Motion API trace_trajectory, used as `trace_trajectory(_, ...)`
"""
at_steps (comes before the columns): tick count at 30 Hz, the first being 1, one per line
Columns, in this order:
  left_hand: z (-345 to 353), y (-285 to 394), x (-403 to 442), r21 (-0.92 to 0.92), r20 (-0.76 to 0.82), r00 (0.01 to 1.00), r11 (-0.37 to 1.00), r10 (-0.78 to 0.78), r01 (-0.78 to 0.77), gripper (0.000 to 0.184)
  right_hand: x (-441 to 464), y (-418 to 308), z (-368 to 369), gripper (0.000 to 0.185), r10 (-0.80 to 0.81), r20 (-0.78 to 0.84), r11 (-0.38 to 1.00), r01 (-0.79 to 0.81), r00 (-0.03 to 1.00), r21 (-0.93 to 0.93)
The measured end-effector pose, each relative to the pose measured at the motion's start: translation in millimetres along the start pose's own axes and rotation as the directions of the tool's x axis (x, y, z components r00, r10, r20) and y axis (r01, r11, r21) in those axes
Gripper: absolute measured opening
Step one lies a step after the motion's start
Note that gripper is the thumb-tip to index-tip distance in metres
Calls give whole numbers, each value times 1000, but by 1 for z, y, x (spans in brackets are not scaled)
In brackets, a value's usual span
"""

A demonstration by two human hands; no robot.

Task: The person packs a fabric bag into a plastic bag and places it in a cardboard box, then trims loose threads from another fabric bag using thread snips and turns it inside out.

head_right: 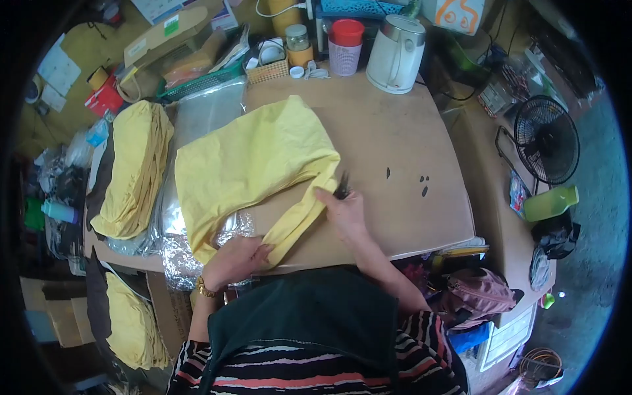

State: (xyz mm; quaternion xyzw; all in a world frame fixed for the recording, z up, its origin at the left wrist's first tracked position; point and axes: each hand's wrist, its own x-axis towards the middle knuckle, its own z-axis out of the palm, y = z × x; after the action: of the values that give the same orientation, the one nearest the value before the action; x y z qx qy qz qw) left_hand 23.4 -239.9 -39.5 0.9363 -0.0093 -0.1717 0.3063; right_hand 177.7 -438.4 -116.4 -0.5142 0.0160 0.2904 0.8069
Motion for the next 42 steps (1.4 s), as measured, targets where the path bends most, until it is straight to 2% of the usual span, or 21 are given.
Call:
trace_trajectory(1, -2, 9, -2, 64, -142, 989, 996, -45, 54, 31, -2, 5, 15, 16, -150, -27, 976, 144, 988, -163)
trace_trajectory(2, -1, 17, 6, 77, -141, 989, 996, -42, 53, 31, -4, 8, 29, 16, -299, -29, 905, 274, 954, -325)
trace_trajectory(4, 1, 30, 31, 174, -606, 767, 976, 211, -131, 32, -1, 3, 36, 28, -446, 38, 810, 422, 894, -407)
trace_trajectory(6, 10, 16, 51, 113, -557, 817, 989, 146, -99, 38, 14, -14, 21, 39, -330, 150, 492, 305, 932, -815)
trace_trajectory(8, 14, 8, 62, -20, -451, 892, 1000, -3, -7, 39, 45, -35, 2, 47, -369, 80, 487, 267, 926, -831)
trace_trajectory(12, 20, 23, 69, 23, -473, 881, 1000, 13, -3, 40, 133, -51, -21, 41, -416, 124, 289, 260, 901, -921)
trace_trajectory(14, 22, 36, 84, 211, -577, 810, 977, 107, 21, 36, 161, -53, -6, 38, -392, 161, 181, 247, 906, -952)
trace_trajectory(16, 20, 35, 97, 195, -557, 827, 980, 72, 47, 35, 187, -35, -1, 31, -780, 439, -267, 398, 445, -878)
trace_trajectory(17, 17, 32, 100, 181, -538, 842, 981, 38, 71, 34, 171, -48, 10, 31, -784, 436, -260, 403, 442, -877)
trace_trajectory(19, 8, 30, 94, 131, -555, 832, 990, 24, 59, 35, 119, -83, 21, 34, -593, 254, 137, 407, 764, -903)
trace_trajectory(21, 1, 31, 85, 78, -569, 822, 996, 6, 47, 36, 62, -103, 22, 44, -131, 152, 368, 191, 980, -910)
trace_trajectory(23, -2, 34, 79, 35, -651, 756, 998, 59, -48, 36, 36, -66, 7, 51, 98, 129, 739, 14, 987, -673)
trace_trajectory(25, -1, 41, 79, 18, -653, 756, 999, 45, -44, 37, 16, -35, 11, 42, 252, 114, 893, -186, 961, -409)
trace_trajectory(26, 1, 43, 79, -1, -656, 754, 999, 32, -43, 39, 13, -18, 11, 42, 259, 108, 894, -196, 960, -403)
trace_trajectory(28, 1, 44, 81, 20, -623, 782, 1000, -3, 19, 38, 11, 7, 16, 27, 65, 238, 996, -49, 969, -71)
trace_trajectory(30, 1, 40, 82, 43, -596, 802, 996, -40, 81, 36, 6, 9, 20, 16, 67, 200, 997, -71, 977, 12)
trace_trajectory(33, 1, 32, 82, -21, -587, 804, 994, -99, 107, 35, 1, 14, 24, 16, -37, 150, 999, 39, 988, -10)
trace_trajectory(35, 0, 32, 79, -94, -563, 808, 985, -174, 147, 33, -1, 19, 23, 24, -240, 143, 919, 272, 960, -284)
trace_trajectory(36, -1, 32, 81, -94, -562, 808, 984, -177, 151, 33, -2, 21, 20, 24, -237, 144, 921, 270, 961, -283)
trace_trajectory(38, -4, 32, 89, 19, -675, 736, 998, 53, -55, 31, -5, 26, 16, 20, -386, 253, 656, 457, 887, -601)
trace_trajectory(42, -9, 22, 106, 175, -630, 773, 983, 68, 57, 34, -11, 23, 25, 15, -448, 292, 686, 535, 845, -493)
